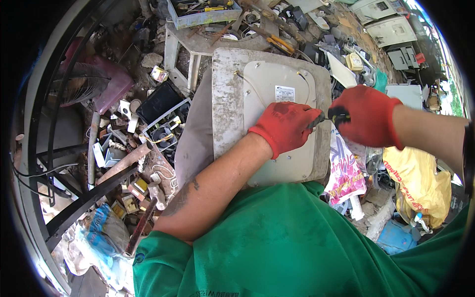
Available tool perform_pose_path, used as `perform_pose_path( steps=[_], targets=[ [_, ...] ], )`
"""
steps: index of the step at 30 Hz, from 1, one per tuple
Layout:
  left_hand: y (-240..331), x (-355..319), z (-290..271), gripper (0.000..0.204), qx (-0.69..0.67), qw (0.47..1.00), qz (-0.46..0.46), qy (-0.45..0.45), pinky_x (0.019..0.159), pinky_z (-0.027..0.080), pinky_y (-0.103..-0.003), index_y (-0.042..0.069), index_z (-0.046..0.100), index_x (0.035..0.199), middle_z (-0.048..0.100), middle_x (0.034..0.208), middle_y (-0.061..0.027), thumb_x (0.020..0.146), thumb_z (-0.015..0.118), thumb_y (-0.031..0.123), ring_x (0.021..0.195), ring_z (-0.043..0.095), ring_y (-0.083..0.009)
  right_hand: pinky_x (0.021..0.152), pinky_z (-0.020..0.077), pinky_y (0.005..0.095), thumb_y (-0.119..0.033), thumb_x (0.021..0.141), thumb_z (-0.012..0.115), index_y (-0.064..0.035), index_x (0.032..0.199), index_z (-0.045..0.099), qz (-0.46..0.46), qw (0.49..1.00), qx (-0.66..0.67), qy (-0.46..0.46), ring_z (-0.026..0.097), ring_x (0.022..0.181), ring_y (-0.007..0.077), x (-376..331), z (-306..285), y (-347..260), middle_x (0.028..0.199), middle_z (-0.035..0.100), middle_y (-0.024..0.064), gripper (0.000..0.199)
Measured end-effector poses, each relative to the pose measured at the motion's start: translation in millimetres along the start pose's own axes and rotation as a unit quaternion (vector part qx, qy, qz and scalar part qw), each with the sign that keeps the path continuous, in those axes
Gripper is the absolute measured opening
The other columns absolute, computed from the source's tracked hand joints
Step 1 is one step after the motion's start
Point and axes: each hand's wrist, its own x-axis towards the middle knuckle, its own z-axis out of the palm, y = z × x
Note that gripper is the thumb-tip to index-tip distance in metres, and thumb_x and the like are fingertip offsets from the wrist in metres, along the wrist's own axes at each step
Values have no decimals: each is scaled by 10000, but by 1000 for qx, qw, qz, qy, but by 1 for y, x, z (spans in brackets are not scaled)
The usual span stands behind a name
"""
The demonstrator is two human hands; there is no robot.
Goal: The person uses a screwdriver to remove screws and pliers to disconnect wires from a white electronic device held on their lap.
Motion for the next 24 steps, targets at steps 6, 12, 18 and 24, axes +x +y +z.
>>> perform_pose_path(
  steps=[6,12,18,24],
  targets=[
    [0,2,-1,284,-6,1000,-4,-1,748,563,-454,172,679,1119,715,946,-60,843,652,108,877,699,-324,586,514,480,-186,825,678,-110,950,730,-129,961,-235,-62,663,635,356,-7,6,3,872,714,135,156],
    [3,-1,-5,225,-2,999,-26,43,777,557,-468,172,685,1085,713,934,-76,869,631,135,881,694,-346,739,528,463,-252,845,755,-95,1211,671,-130,976,-172,32,679,780,358,-5,-25,-10,859,695,112,407],
    [-5,-7,-16,311,25,999,-34,-7,797,556,-458,179,697,1175,717,944,-108,872,644,138,890,694,-351,787,503,487,-217,879,730,-65,1136,607,-22,988,-61,137,641,918,383,-36,9,-10,925,669,173,323],
    [-11,-11,-24,210,-30,999,-40,19,759,558,-412,128,744,1125,744,934,-142,926,700,181,828,706,-369,878,503,479,-62,800,728,-67,1196,576,-247,932,-96,249,625,977,412,-22,37,24,1212,582,186,424]
  ],
)
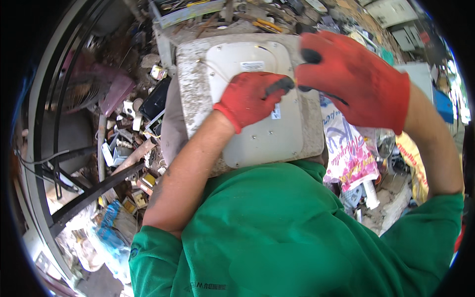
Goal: The person uses a screwdriver to remove screws and pliers to disconnect wires from a white electronic device held on their lap.
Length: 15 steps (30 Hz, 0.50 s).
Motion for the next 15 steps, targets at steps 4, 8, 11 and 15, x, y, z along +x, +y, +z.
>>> perform_pose_path(
  steps=[4,8,11,15],
  targets=[
    [7,1,-2,150,-28,999,-4,21,652,533,-341,49,752,1043,714,779,-109,924,714,132,662,656,-196,877,521,459,-68,793,744,-74,1178,599,65,994,86,31,638,990,387,10,-12,-7,1271,566,177,411],
    [16,6,-10,146,-51,995,-86,-29,610,499,-281,39,763,1050,687,751,-25,949,717,135,655,600,-92,831,553,504,-249,958,592,-24,1148,615,229,960,112,-116,701,984,364,9,-39,-21,1066,693,197,295],
    [20,13,-24,210,-109,965,-209,-111,639,490,-234,41,748,1150,713,820,7,973,701,143,703,581,-32,815,559,510,-270,997,549,-19,1167,596,266,943,133,-148,712,982,380,2,-56,-30,1028,714,207,307],
    [26,18,-33,217,-338,932,-118,-49,690,485,-227,20,722,1163,702,913,20,960,687,91,777,582,-47,812,556,509,-185,974,537,-37,1244,586,258,917,207,-224,703,1000,386,9,-70,-23,1072,705,206,312]
  ],
)
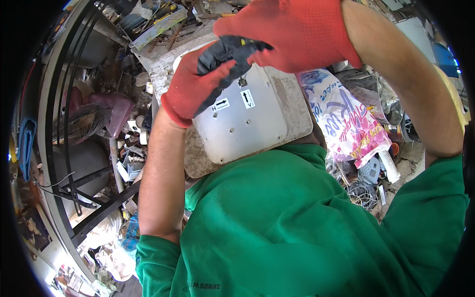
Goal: The person uses a screwdriver to remove screws and pliers to disconnect wires from a white electronic device held on their lap.
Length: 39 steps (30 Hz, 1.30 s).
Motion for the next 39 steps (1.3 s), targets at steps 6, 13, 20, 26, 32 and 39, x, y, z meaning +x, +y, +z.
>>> perform_pose_path(
  steps=[6,13,20,26,32,39],
  targets=[
    [7,4,-11,155,119,991,43,-35,690,489,-237,19,711,1070,694,870,20,929,688,78,756,582,-52,835,546,509,-29,871,511,-33,1280,578,-233,969,-49,62,669,1043,404,15,14,32,1116,658,219,414],
    [8,6,-7,194,130,988,80,-10,673,499,-221,36,709,1058,705,858,21,867,694,8,755,610,-44,800,560,501,-65,906,559,-16,1233,586,-152,986,-71,11,702,971,381,7,-3,12,1034,695,199,331],
    [4,15,1,263,127,985,112,-25,732,537,-229,28,678,1157,744,981,6,902,740,15,837,652,-48,630,574,458,-127,941,607,80,1228,537,-16,985,-172,5,740,807,347,19,11,-1,890,714,220,361],
    [0,5,0,319,83,995,51,13,734,562,-261,6,666,1148,757,974,-40,845,767,11,839,695,-92,727,558,469,-50,905,594,16,1218,556,-130,991,-33,-1,720,898,355,12,-4,5,957,713,199,322],
    [9,3,19,221,183,976,60,104,659,547,-250,11,713,1024,754,874,-31,819,792,33,745,682,-81,811,545,450,24,828,579,10,1167,579,-302,942,-42,139,680,968,371,26,21,24,1003,684,202,339],
    [19,2,-3,149,124,992,18,1,619,515,-247,26,738,1030,724,825,-1,919,747,125,676,613,-53,824,542,449,48,788,577,14,1138,587,-285,946,-71,137,663,1011,381,28,20,27,1037,665,201,352]
  ],
)
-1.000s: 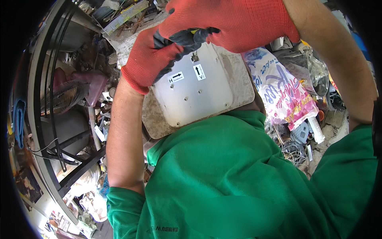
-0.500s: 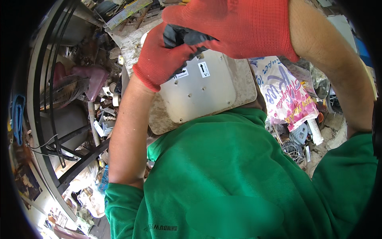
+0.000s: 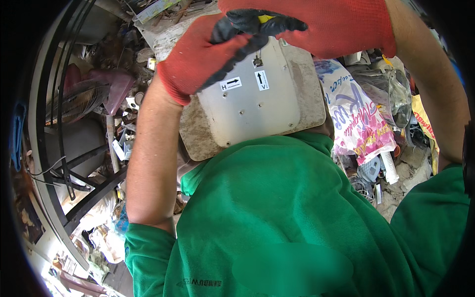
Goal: The person uses a screwdriver to remove screws and pliers to disconnect wires from a white electronic device held on their lap.
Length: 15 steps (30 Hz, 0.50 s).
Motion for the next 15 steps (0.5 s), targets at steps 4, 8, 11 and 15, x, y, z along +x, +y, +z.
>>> perform_pose_path(
  steps=[4,8,11,15],
  targets=[
    [-4,2,-5,169,92,995,21,-16,611,505,-263,41,742,1026,714,773,1,951,742,192,679,618,-59,799,537,452,36,799,576,7,1134,585,20,1000,14,20,662,985,382,-6,4,-1,1020,660,196,336],
    [-4,1,15,165,126,990,35,61,597,494,-264,40,733,1010,694,740,4,953,744,194,647,601,-63,784,534,454,-45,855,606,-5,1120,585,23,998,-7,52,674,961,373,-2,15,12,985,669,195,269],
    [0,0,25,166,173,981,46,73,565,452,-215,30,709,998,674,769,25,955,748,185,624,556,-38,780,540,459,-152,918,633,-1,1109,586,49,996,-51,45,693,934,374,-4,8,8,932,686,200,248],
    [1,2,28,196,77,993,19,83,555,439,-211,30,710,992,657,746,37,949,767,213,623,545,-30,771,549,472,-229,962,641,20,1106,582,223,969,-23,-104,710,904,385,9,-20,-12,885,699,208,293]
  ],
)
